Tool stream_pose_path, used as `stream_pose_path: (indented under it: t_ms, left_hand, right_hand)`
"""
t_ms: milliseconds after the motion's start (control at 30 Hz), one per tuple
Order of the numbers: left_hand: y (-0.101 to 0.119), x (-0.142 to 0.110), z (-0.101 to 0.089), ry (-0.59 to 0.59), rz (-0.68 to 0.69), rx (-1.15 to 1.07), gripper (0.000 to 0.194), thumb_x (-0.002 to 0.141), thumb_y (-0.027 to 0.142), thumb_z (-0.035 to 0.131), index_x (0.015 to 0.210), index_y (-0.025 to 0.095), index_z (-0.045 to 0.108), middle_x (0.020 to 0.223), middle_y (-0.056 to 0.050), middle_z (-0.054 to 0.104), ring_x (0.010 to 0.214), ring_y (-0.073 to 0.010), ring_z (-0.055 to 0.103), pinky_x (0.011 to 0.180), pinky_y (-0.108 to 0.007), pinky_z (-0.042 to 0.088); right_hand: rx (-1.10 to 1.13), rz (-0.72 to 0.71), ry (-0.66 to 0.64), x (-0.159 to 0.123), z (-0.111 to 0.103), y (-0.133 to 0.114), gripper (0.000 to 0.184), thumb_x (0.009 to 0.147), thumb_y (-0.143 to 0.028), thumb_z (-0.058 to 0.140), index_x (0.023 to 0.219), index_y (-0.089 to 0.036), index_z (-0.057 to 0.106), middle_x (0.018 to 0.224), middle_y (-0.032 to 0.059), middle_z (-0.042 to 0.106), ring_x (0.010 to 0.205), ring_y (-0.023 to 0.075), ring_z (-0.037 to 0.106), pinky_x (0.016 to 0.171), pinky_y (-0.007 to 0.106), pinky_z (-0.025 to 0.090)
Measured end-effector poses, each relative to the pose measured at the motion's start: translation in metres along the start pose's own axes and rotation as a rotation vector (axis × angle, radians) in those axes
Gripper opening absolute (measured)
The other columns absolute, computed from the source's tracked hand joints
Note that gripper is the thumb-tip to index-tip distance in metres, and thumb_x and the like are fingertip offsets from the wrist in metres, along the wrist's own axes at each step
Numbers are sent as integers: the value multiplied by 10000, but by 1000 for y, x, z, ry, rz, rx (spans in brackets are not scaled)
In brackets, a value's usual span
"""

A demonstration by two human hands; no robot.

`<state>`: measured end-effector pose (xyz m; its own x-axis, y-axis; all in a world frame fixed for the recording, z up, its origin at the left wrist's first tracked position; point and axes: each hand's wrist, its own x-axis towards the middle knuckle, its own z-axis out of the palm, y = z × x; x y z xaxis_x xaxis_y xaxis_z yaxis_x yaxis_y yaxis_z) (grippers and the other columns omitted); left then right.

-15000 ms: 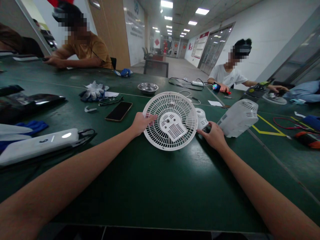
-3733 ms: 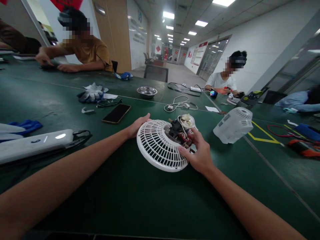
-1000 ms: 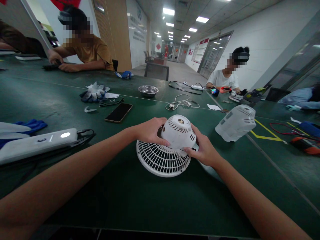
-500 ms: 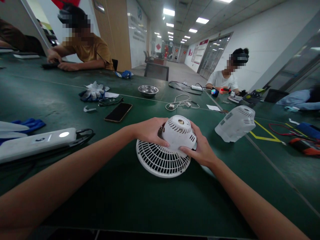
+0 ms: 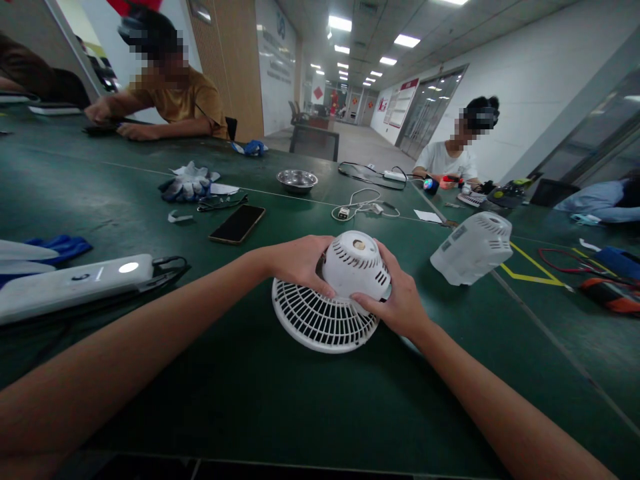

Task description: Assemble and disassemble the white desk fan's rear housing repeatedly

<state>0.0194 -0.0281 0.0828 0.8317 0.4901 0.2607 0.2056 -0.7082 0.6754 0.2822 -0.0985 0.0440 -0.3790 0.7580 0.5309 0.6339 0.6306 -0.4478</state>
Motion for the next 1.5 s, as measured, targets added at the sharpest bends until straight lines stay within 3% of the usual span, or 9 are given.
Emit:
stream_pose_path:
  t_ms: [167,267,367,500,600,767,1067,1367,1500]
  left_hand:
    - [-5,-1,0,50,30,118,876,697,418,889,1474,232,531,1417,-147,651,1294,-395,617,1098,-561,452]
    - [-8,-3,0,98,28,136,854,812,337,787,1568,238,403,1453,-156,617,1326,-381,600,1126,-560,434]
    - [-10,-3,4,63,77,72,1103,791,362,807,1663,276,136,1584,-170,485,1414,-397,522,1160,-564,416]
    - [-8,-1,17,100,123,121,1386,657,460,902,1662,286,-36,1700,-217,241,1497,-484,372,1200,-637,339]
    - [-5,1,26,154,134,149,1352,665,493,888,1650,291,-17,1678,-223,266,1454,-490,421,1182,-643,359]
    - [-4,1,33,221,167,148,1190,675,450,872,1593,293,131,1596,-199,386,1313,-427,556,1117,-564,444]
    - [-9,1,35,250,187,163,1099,678,421,869,1541,280,203,1500,-189,480,1215,-387,602,1062,-551,482]
    - [-18,-1,24,179,169,137,1137,643,485,907,1560,311,258,1578,-175,437,1332,-430,544,1085,-560,489]
    - [-18,-1,31,206,100,195,1159,642,583,896,1566,293,259,1543,-188,466,1285,-424,574,1044,-572,508]
  right_hand:
    - [-50,-73,-17,-1,-2,7,1156,747,-603,831,1656,-357,160,1668,125,395,1439,443,497,1136,709,444]
    - [-5,-50,-68,-3,-7,10,1112,766,-633,795,1647,-342,182,1526,135,569,1206,415,682,981,640,584]
    - [83,16,-154,-6,-11,12,1004,850,-564,720,1649,-313,166,1150,96,764,780,301,755,722,524,651]
    - [130,-8,-191,-8,-12,12,981,865,-467,686,1647,-301,120,1029,63,775,675,258,714,659,493,633]
    - [165,-6,-200,-7,-13,11,975,849,-384,675,1634,-318,101,962,30,767,639,234,693,603,447,610]
    - [189,12,-201,-4,-15,5,969,794,-308,704,1604,-295,173,932,23,758,649,225,705,596,395,603]
    - [183,21,-186,-4,-18,4,946,773,-240,743,1574,-307,245,817,-24,704,596,188,666,566,356,592]
    - [256,73,-255,-3,-22,2,930,816,-260,743,1573,-355,210,911,5,708,642,198,666,582,391,604]
    - [215,66,-270,-1,-20,-1,965,806,-332,781,1569,-342,189,1063,65,729,763,257,720,683,467,626]
